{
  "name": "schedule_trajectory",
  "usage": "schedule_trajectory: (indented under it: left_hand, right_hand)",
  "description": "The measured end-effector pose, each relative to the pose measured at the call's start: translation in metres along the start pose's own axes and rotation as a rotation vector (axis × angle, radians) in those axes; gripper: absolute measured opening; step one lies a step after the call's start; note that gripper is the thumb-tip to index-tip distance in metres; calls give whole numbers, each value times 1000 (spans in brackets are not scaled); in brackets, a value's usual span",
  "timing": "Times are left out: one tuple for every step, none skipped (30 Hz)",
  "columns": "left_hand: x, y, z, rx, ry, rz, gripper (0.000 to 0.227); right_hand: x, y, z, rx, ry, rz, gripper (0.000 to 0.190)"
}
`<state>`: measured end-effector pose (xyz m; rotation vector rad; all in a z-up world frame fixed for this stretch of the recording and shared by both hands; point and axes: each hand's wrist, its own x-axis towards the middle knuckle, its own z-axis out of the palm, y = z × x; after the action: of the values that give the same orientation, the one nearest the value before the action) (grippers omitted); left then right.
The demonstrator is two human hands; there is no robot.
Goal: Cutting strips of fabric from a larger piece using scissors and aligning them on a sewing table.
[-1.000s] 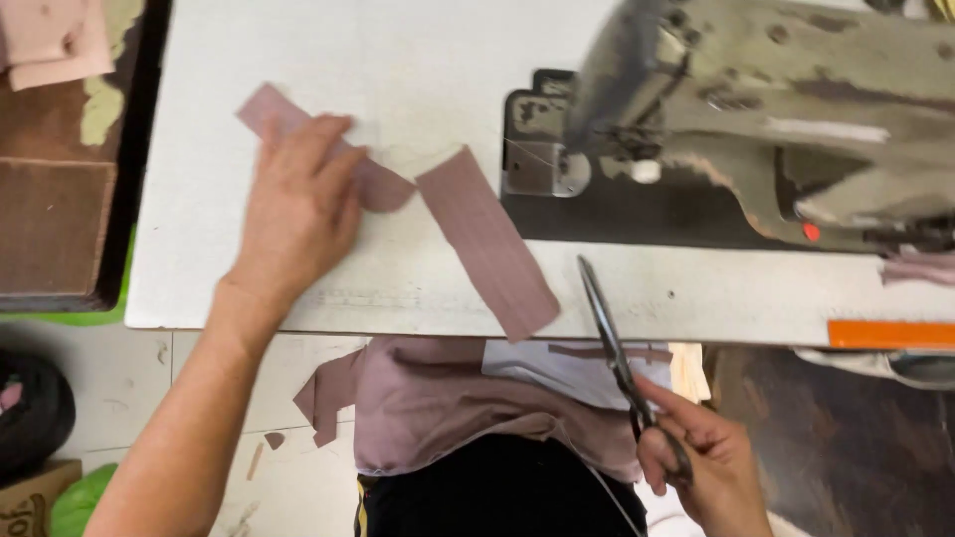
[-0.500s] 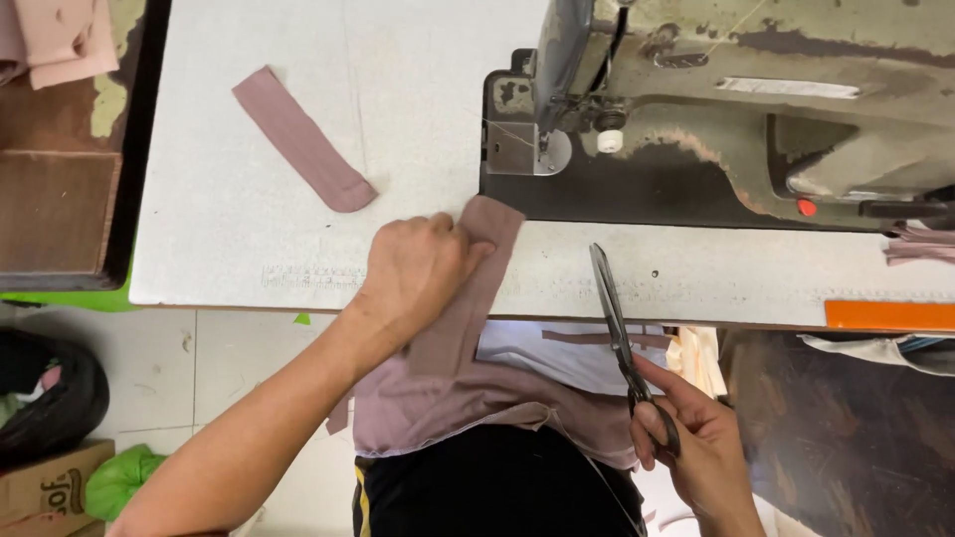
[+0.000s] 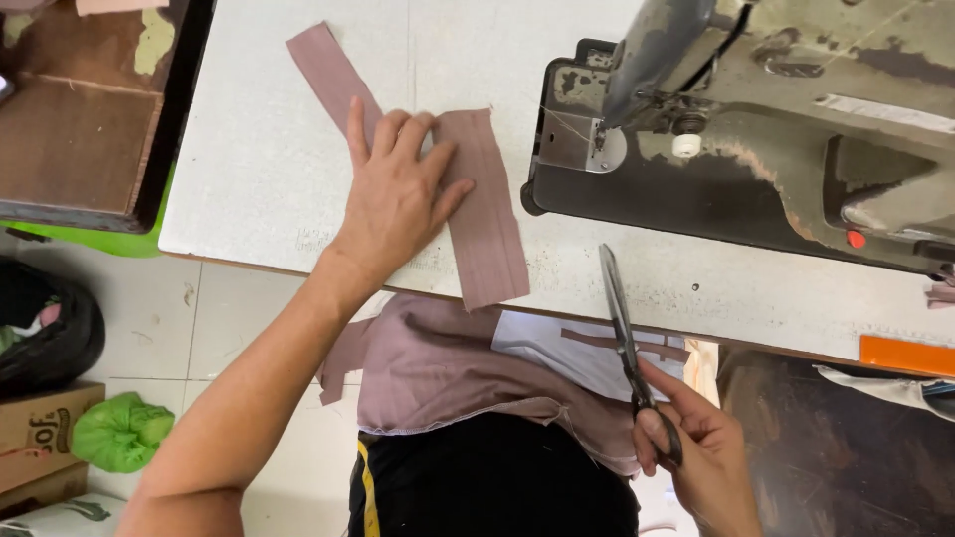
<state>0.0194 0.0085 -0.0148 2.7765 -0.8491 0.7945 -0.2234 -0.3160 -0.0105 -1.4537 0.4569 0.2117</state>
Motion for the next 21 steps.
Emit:
schedule_trajectory:
  left_hand:
    - [-1, 1, -7, -4, 0, -8, 38]
    - [0, 3, -14, -63, -57, 38, 44]
    - [0, 4, -20, -122, -115, 84, 54]
    - [-4, 5, -20, -130, -117, 84, 54]
    - [-8, 7, -21, -89, -223, 109, 71]
    - [-13, 9, -21, -48, -331, 131, 89]
    - [-17, 14, -21, -57, -335, 126, 89]
    - [-18, 17, -22, -51, -348, 94, 94]
    - [-20, 21, -22, -44, -361, 62, 98]
    - [-22, 25, -23, -54, -361, 58, 98]
    - [-24, 29, -24, -41, -332, 34, 100]
    - [-26, 34, -24, -29, -303, 12, 103]
    - [-27, 35, -25, -42, -305, 9, 103]
    - [-28, 37, -25, -55, -297, -5, 103]
    - [-29, 39, -26, -68, -290, -19, 103]
    - [-29, 39, -26, -79, -292, -22, 103]
    - [-29, 39, -26, -101, -286, -23, 103]
    - [-30, 38, -27, -120, -279, -25, 102]
    - [-29, 37, -27, -127, -280, -30, 102]
    - [-29, 37, -27, -123, -290, -31, 103]
    - [-29, 37, -27, -120, -301, -31, 103]
  right_hand:
    - [-3, 2, 0, -8, -1, 3, 66]
    - [-6, 5, 2, 41, -3, 14, 69]
    - [-8, 7, 2, 91, -5, 25, 73]
    - [-13, 4, 1, 88, 1, 31, 73]
    - [-18, 2, -1, 115, -35, 134, 73]
    - [-23, -2, -2, 139, -74, 241, 72]
    - [-28, 4, -6, 134, -70, 250, 72]
    - [-32, 10, -10, 345, -180, 298, 71]
    - [-36, 15, -13, 556, -289, 345, 70]
    - [-32, 14, -13, 549, -282, 349, 70]
    - [-29, 14, -14, 406, -234, 409, 74]
    - [-27, 12, -14, 263, -184, 469, 78]
    - [-25, 7, -5, 256, -174, 475, 78]
    - [-22, 2, 4, 93, -125, 374, 73]
    - [-19, -3, 12, -72, -79, 272, 69]
    - [-16, -9, 20, -78, -72, 280, 69]
    - [-13, -16, 27, -172, 22, 340, 69]
    - [-8, -22, 35, -268, 112, 398, 71]
    - [-7, -22, 35, -275, 115, 402, 71]
    - [-5, -22, 35, -317, 99, 372, 73]
    - [-3, -22, 35, -359, 84, 341, 75]
